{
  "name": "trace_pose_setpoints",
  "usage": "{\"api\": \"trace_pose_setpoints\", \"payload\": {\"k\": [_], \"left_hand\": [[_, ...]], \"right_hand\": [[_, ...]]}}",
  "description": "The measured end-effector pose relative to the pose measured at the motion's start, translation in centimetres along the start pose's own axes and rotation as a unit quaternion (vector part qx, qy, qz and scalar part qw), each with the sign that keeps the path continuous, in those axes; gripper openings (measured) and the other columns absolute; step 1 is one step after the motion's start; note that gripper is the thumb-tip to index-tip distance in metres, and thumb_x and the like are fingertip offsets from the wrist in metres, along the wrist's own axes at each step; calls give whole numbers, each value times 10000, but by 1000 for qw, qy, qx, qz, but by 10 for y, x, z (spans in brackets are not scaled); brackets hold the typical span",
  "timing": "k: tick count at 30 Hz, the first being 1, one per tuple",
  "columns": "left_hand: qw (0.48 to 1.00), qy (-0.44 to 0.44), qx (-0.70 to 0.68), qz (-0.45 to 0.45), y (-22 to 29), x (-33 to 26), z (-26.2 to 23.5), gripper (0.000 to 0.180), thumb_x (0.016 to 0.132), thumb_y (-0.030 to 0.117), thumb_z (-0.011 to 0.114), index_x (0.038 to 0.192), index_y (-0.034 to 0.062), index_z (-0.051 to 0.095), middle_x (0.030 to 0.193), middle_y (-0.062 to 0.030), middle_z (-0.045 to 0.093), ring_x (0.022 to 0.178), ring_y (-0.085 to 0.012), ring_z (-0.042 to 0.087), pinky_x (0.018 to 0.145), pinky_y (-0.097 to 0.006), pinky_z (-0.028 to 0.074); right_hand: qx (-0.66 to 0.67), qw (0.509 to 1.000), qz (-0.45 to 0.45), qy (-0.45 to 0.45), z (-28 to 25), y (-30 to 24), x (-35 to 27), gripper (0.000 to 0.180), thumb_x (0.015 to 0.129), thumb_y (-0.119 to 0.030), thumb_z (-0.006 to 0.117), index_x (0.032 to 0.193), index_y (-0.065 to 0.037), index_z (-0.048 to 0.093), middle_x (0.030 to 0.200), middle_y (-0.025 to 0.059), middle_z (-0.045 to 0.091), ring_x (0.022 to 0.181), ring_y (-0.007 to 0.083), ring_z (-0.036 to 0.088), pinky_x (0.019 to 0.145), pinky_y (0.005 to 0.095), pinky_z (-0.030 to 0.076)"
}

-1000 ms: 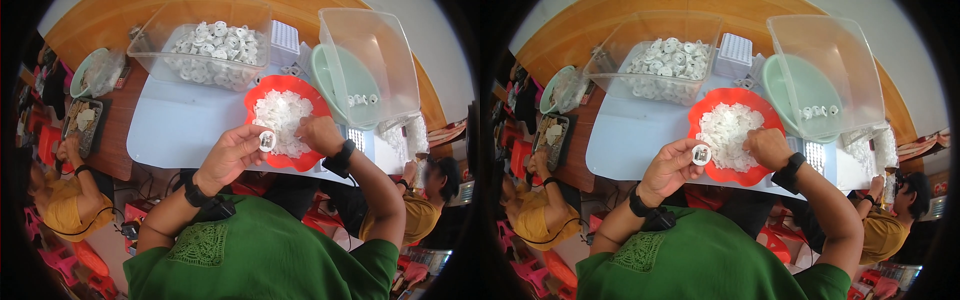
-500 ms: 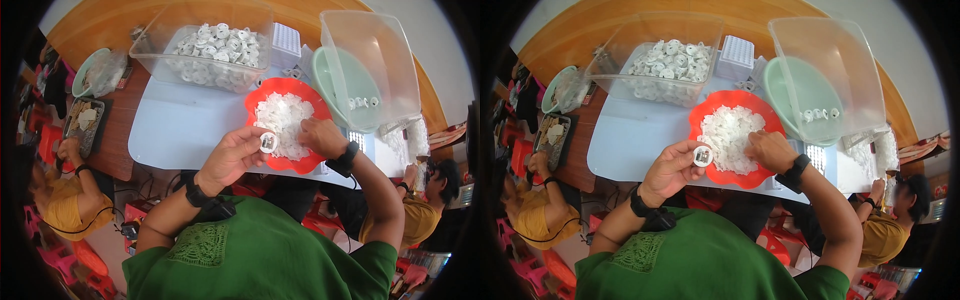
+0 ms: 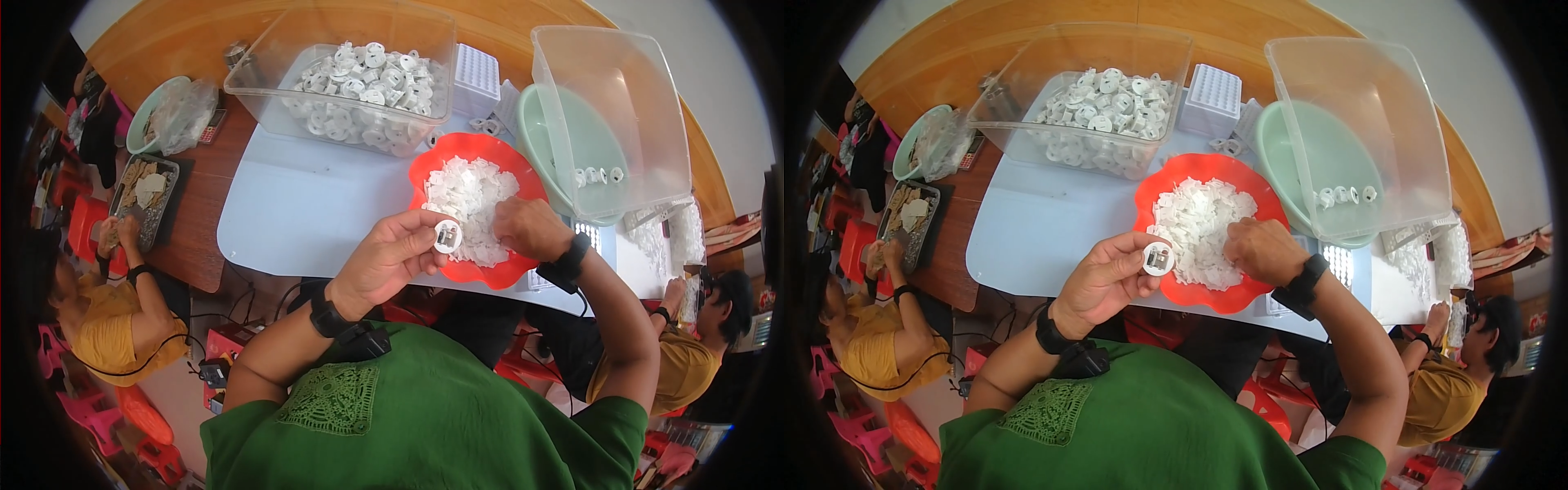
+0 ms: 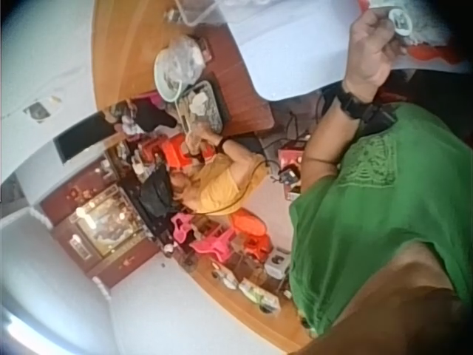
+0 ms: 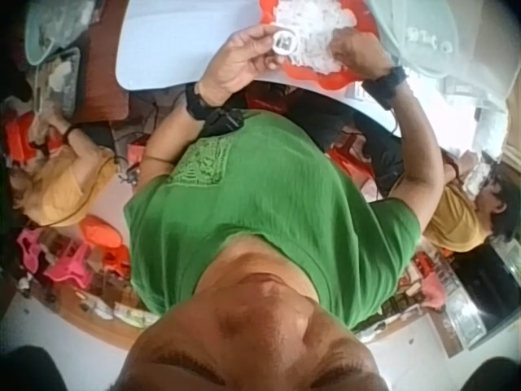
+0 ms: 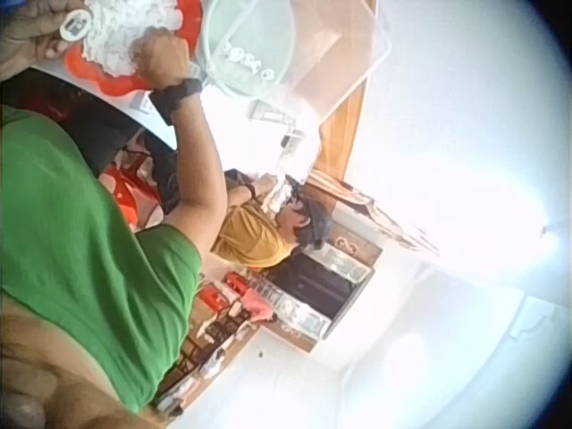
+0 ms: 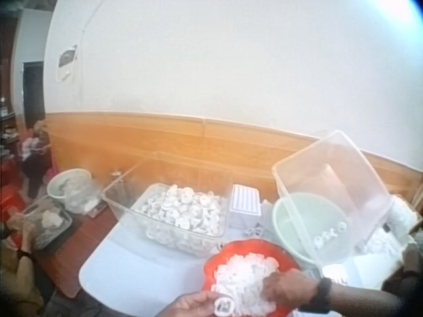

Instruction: Assembling small electronic modules into plastic housings and testing them with a UV/LED device.

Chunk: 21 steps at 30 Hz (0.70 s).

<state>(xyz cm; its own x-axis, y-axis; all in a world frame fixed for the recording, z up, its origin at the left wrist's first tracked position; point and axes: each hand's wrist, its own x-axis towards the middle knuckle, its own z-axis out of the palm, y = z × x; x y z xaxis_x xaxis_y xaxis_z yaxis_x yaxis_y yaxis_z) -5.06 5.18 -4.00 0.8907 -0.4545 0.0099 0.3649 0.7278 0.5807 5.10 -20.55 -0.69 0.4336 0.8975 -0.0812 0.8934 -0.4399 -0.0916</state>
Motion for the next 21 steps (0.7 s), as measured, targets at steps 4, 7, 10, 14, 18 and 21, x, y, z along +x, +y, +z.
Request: {"api": "trace_pose_setpoints", "payload": {"k": [4, 7, 10, 14, 18, 21], "left_hand": [[1000, -4, 0, 0, -1, 0, 1, 284, 947, 130, 527, 1201, 4, 535, 1013, -61, 617, 802, -118, 601, 691, -228, 497], [1000, -14, 1, -2, -1, 3, 5, 286, 943, 122, 534, 1204, 5, 535, 1020, -61, 620, 811, -116, 605, 699, -231, 503], [1000, -3, 25, 2, -6, 6, 10, 290, 936, 113, 543, 1205, 4, 534, 1018, -60, 623, 821, -114, 609, 706, -231, 508], [999, 3, 44, -5, -10, 9, 23, 283, 924, 90, 558, 1191, -5, 545, 990, -53, 618, 823, -110, 600, 740, -251, 521], [999, 7, 42, -17, -13, 8, 31, 272, 911, 61, 569, 1173, -9, 558, 963, -49, 618, 830, -111, 601, 791, -281, 540], [997, 33, 67, -23, -15, 6, 38, 262, 905, 60, 579, 1158, -10, 567, 954, -55, 626, 834, -115, 614, 774, -266, 542]], "right_hand": [[49, 988, 75, 126, -11, 3, -9, 68, 688, -45, 618, 699, -58, 553, 772, 73, 566, 736, 284, 588, 598, 391, 464], [105, 963, 133, 209, -40, -13, -17, 92, 687, 12, 619, 732, -20, 545, 773, 93, 565, 715, 282, 585, 600, 370, 467], [179, 922, 155, 308, -61, -54, -21, 147, 677, 95, 630, 775, 9, 561, 767, 101, 549, 651, 247, 567, 553, 300, 462], [147, 896, 108, 405, -48, -102, -12, 192, 648, 80, 669, 788, -16, 581, 753, 100, 563, 626, 242, 570, 525, 317, 458], [69, 879, 108, 460, -23, -117, -2, 215, 611, 66, 682, 778, -25, 581, 723, 84, 559, 601, 253, 550, 481, 340, 429], [21, 874, 121, 470, -15, -120, -3, 218, 601, 58, 675, 780, -21, 579, 717, 77, 547, 583, 242, 527, 461, 336, 406]]}}
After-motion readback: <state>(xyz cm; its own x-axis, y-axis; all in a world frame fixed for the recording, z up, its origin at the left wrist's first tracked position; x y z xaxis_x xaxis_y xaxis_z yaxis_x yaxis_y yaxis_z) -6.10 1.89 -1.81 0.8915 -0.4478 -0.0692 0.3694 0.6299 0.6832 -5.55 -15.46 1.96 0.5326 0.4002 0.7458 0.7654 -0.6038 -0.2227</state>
